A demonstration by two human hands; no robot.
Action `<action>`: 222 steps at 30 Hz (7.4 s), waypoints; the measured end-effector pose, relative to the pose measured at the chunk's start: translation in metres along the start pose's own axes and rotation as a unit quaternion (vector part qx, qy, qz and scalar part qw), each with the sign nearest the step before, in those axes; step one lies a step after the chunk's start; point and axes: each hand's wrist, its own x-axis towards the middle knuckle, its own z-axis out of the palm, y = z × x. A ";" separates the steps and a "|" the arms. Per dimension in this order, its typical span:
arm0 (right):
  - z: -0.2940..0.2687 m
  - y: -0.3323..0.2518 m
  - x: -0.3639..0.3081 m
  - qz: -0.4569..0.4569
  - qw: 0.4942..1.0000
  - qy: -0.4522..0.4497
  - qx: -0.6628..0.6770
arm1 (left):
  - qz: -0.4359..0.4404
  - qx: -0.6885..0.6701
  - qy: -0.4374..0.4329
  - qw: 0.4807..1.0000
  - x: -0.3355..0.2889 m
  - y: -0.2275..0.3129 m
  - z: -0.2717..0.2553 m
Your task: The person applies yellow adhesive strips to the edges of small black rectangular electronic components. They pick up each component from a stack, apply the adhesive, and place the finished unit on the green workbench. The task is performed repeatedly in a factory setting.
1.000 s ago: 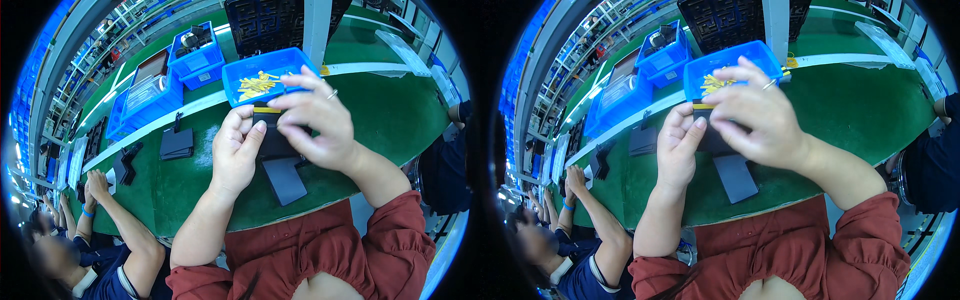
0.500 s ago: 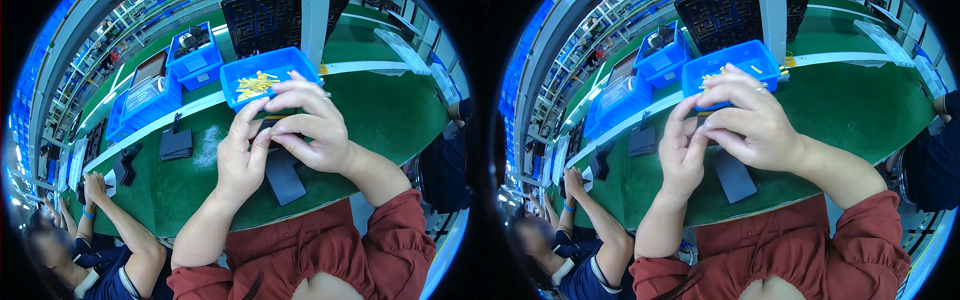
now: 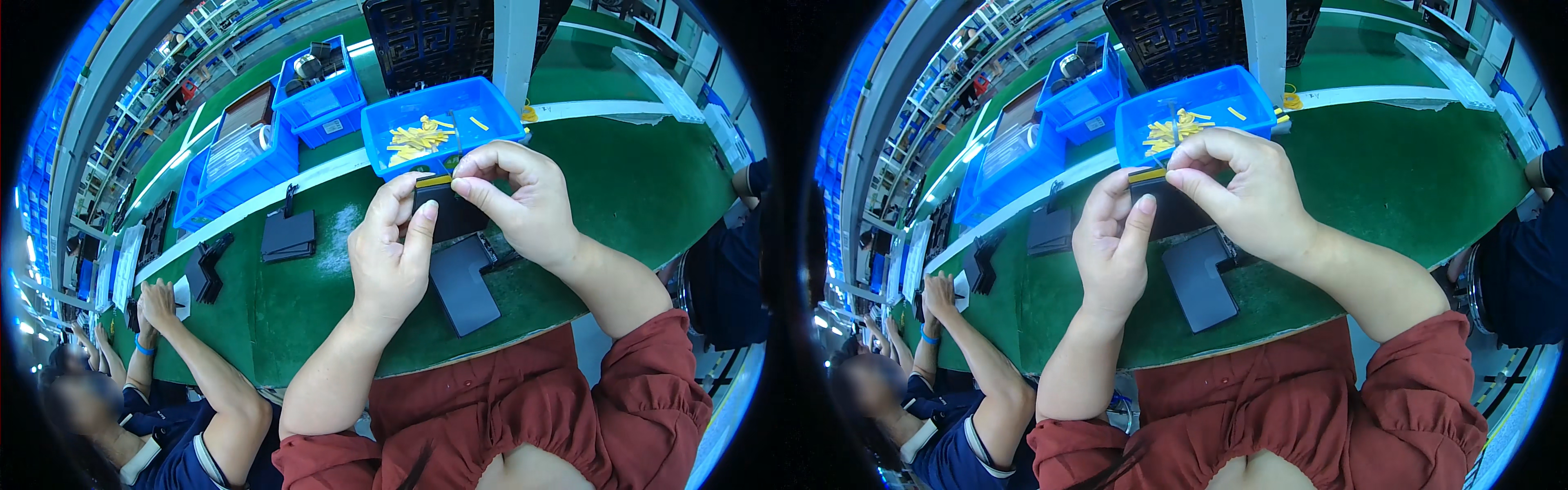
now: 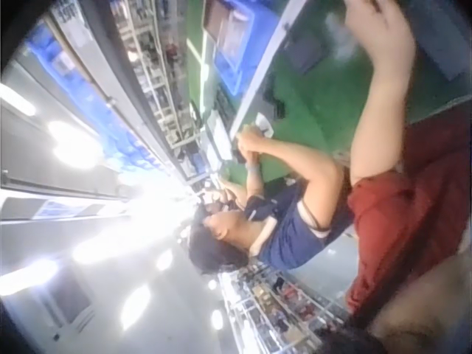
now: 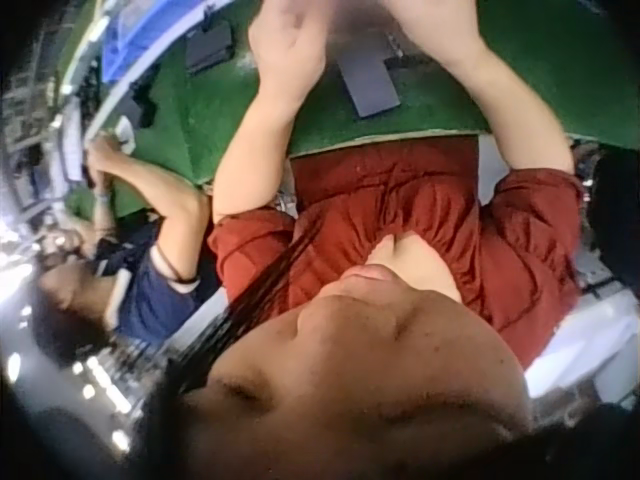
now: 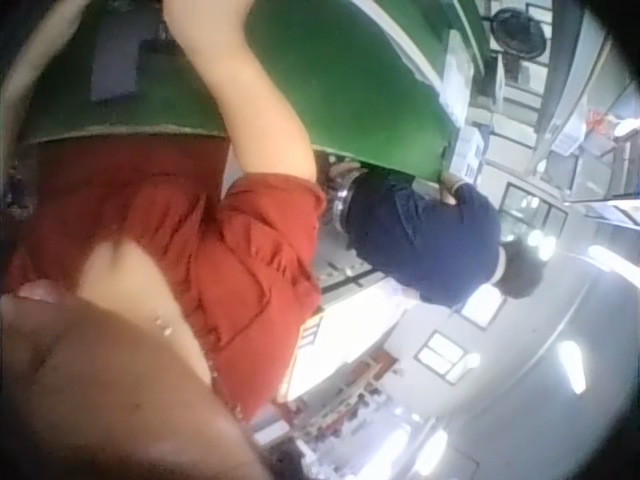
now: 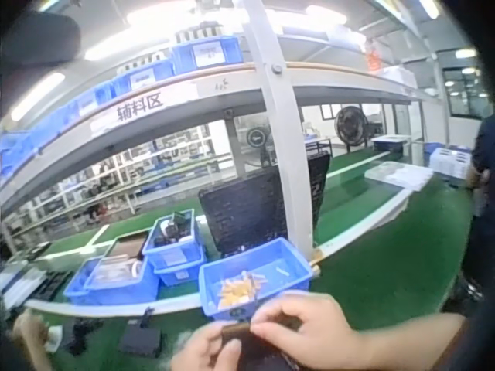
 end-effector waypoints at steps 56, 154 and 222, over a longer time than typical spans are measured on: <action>-0.094 0.120 0.063 0.137 0.900 0.089 -0.405 | -0.021 0.482 -0.088 0.872 0.023 -0.031 -0.034; -0.039 0.035 0.039 -0.047 0.976 -0.042 -0.210 | -0.144 0.030 -0.123 0.981 0.019 -0.015 -0.019; -0.002 0.003 0.002 -0.003 1.000 -0.013 -0.026 | -0.185 -0.201 -0.128 0.953 0.004 0.007 -0.001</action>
